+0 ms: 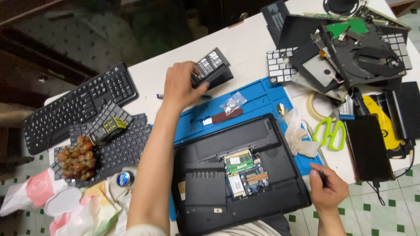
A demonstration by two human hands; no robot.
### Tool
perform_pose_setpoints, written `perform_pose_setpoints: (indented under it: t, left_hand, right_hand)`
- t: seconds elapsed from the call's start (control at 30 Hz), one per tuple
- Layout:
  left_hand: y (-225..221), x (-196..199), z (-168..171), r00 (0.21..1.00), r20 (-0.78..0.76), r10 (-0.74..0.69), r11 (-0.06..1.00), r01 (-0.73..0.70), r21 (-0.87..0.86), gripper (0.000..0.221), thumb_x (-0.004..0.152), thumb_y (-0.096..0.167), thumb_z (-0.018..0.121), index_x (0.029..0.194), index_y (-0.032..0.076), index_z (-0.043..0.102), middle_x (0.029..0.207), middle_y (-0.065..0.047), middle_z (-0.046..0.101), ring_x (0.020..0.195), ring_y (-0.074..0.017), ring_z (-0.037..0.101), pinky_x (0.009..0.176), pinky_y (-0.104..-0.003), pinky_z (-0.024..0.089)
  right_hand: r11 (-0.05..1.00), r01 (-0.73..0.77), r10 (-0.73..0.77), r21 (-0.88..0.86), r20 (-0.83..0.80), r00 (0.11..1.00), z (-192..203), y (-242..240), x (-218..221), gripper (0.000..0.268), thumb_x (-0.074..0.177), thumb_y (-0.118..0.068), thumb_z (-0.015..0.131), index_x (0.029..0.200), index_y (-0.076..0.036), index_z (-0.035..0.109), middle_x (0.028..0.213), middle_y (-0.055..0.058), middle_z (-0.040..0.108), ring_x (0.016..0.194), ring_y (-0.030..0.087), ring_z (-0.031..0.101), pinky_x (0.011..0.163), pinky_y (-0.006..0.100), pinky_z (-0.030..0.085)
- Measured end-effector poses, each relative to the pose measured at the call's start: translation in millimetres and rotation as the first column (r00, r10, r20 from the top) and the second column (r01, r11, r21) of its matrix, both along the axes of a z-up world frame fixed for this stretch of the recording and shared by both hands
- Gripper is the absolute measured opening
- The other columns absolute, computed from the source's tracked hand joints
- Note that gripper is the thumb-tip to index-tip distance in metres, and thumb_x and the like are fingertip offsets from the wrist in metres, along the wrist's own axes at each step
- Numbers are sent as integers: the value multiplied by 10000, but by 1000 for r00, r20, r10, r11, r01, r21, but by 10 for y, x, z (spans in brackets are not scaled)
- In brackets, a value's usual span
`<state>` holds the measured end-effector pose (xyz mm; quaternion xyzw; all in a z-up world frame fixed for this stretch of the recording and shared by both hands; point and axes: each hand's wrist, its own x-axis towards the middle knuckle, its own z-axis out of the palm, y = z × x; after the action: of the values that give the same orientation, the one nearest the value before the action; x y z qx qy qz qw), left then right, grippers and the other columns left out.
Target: Disassembling a laptop by removing the back casing and using a small tool to manipulate internal components.
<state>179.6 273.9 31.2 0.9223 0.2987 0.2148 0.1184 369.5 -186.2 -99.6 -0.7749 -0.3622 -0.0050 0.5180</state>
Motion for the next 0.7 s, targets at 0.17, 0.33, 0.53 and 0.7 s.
perform_pose_setpoints:
  t: [0.17, 0.33, 0.53, 0.7]
  left_hand:
    - [634, 64, -424, 986, -117, 122, 986, -134, -103, 288, 810, 309, 799, 977, 187, 597, 1012, -27, 670, 975, -307, 578, 872, -449, 407]
    - [752, -68, -562, 925, -252, 283, 898, -349, -269, 279, 832, 329, 772, 987, 193, 585, 1121, -85, 643, 1089, -310, 546, 933, -448, 413]
    - [874, -191, -719, 946, -193, 262, 903, -310, -297, 440, 792, 325, 731, 1190, 167, 630, 1223, -191, 623, 1147, -406, 561, 982, -474, 438]
    - [563, -221, -341, 972, 111, 206, 961, -180, -210, 372, 888, 136, 672, 1245, 129, 566, 1234, -155, 648, 1124, -394, 599, 917, -477, 439]
  right_hand:
    - [999, -27, 29, 31, -67, 997, -3, 7, -11, 231, 1017, -166, 645, 1106, 16, 756, 895, 118, 716, 618, 135, 530, 617, 294, 413]
    - [967, -105, 172, 231, -294, 940, -242, -63, 60, 422, 1039, -257, 494, 1196, 94, 668, 671, 135, 488, 574, 201, 416, 586, 377, 362]
    - [917, 173, 75, 360, -581, 810, -440, -73, 66, 438, 940, -177, 589, 1288, 78, 519, 812, 198, 507, 655, 239, 545, 582, 242, 402]
    - [928, 47, 86, 370, -334, 939, -112, 93, 75, 169, 1092, -49, 576, 1212, -28, 458, 996, 218, 521, 752, 272, 598, 663, 334, 494]
